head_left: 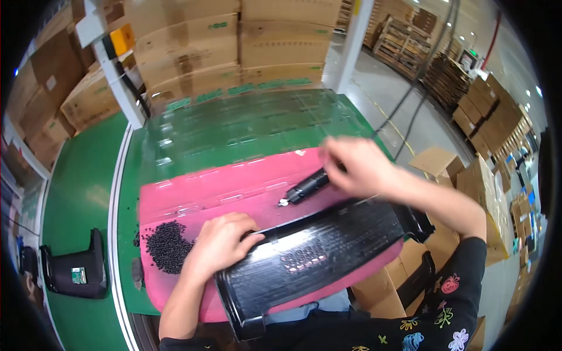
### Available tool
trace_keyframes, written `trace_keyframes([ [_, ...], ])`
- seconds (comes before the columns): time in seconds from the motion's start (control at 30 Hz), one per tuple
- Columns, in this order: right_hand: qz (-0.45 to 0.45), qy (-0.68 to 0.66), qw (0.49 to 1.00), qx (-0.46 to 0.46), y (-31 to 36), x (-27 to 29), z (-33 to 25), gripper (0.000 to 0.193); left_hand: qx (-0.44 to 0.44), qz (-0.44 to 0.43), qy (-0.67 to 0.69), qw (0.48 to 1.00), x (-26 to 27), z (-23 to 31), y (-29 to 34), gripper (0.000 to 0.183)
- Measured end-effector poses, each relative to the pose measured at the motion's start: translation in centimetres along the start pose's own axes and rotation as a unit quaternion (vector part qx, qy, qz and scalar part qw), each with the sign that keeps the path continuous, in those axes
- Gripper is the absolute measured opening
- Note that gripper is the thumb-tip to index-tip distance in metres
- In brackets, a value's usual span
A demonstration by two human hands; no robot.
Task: Assembling a circuit board into a plastic housing using an electric screwdriver and screws on an assembly line.
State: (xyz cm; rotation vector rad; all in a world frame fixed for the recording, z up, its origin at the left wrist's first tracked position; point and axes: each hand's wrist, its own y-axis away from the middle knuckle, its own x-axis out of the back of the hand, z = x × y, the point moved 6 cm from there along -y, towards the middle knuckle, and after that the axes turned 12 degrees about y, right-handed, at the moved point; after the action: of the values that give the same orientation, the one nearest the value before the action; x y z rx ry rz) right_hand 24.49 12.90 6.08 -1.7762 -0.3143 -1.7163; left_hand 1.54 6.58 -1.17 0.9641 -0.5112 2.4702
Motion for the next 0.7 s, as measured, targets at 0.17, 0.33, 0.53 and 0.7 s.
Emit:
trace_keyframes([
  [0.17, -0.031, 0.231, 0.971, -0.046, -16.4, -7.9, 9.4, 0.038, -0.079, 0.108, -0.022, 0.991, -0.6, 0.5, 0.8, 0.013],
  [0.33, -0.126, 0.171, 0.962, -0.173, -23.6, -14.9, 16.1, 0.046, -0.058, 0.121, -0.021, 0.991, -0.5, 0.4, 1.2, 0.015],
  [0.53, -0.143, 0.351, 0.917, -0.124, -24.4, -20.4, 17.8, 0.055, -0.089, 0.090, 0.050, 0.991, -0.8, 0.5, 1.0, 0.014],
  [0.7, -0.141, 0.342, 0.926, -0.078, -23.8, -19.8, 17.0, 0.070, -0.082, 0.084, 0.028, 0.993, -0.6, 1.1, 1.5, 0.014],
])
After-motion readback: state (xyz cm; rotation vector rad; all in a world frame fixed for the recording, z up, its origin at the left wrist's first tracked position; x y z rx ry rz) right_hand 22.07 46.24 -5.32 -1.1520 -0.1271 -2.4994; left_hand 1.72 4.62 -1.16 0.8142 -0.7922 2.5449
